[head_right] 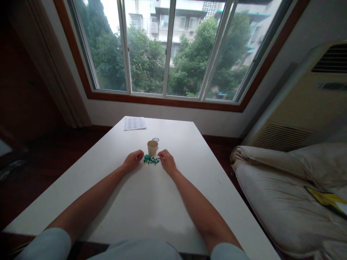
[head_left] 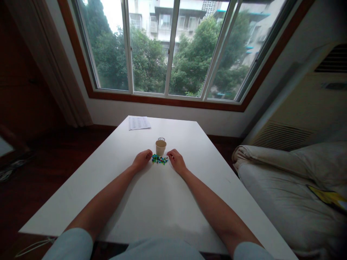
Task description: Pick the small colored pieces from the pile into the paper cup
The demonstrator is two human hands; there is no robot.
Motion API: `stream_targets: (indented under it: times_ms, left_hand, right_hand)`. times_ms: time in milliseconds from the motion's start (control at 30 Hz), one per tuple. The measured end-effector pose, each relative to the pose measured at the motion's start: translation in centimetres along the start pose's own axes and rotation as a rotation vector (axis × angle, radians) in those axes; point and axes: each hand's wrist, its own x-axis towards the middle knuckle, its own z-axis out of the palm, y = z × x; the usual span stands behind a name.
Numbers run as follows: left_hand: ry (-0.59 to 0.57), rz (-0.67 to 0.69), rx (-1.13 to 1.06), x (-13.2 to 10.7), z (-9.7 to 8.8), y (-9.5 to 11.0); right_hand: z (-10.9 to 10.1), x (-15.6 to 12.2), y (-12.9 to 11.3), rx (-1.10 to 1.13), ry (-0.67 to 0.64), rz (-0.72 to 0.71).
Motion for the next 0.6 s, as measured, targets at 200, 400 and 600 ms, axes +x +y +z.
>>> stream_targets:
  times_ms: [200, 400, 600]
  left_hand:
    - [0.017, 0.003, -0.01, 0.2, 0.2, -0.3]
    - [0.01, 0.02, -0.035, 0.3, 0.2, -0.7]
    - [0.008, 0.034, -0.044, 0.3, 0.2, -0.7]
  right_hand:
    - [0.3, 0.7, -1.6, 0.046, 0.075, -0.01]
    - [-0.2, 2.5, -3.1, -0.015, 0.131, -0.066]
    - [0.0, 4.5, -3.3, -0.074, 0.114, -0.099]
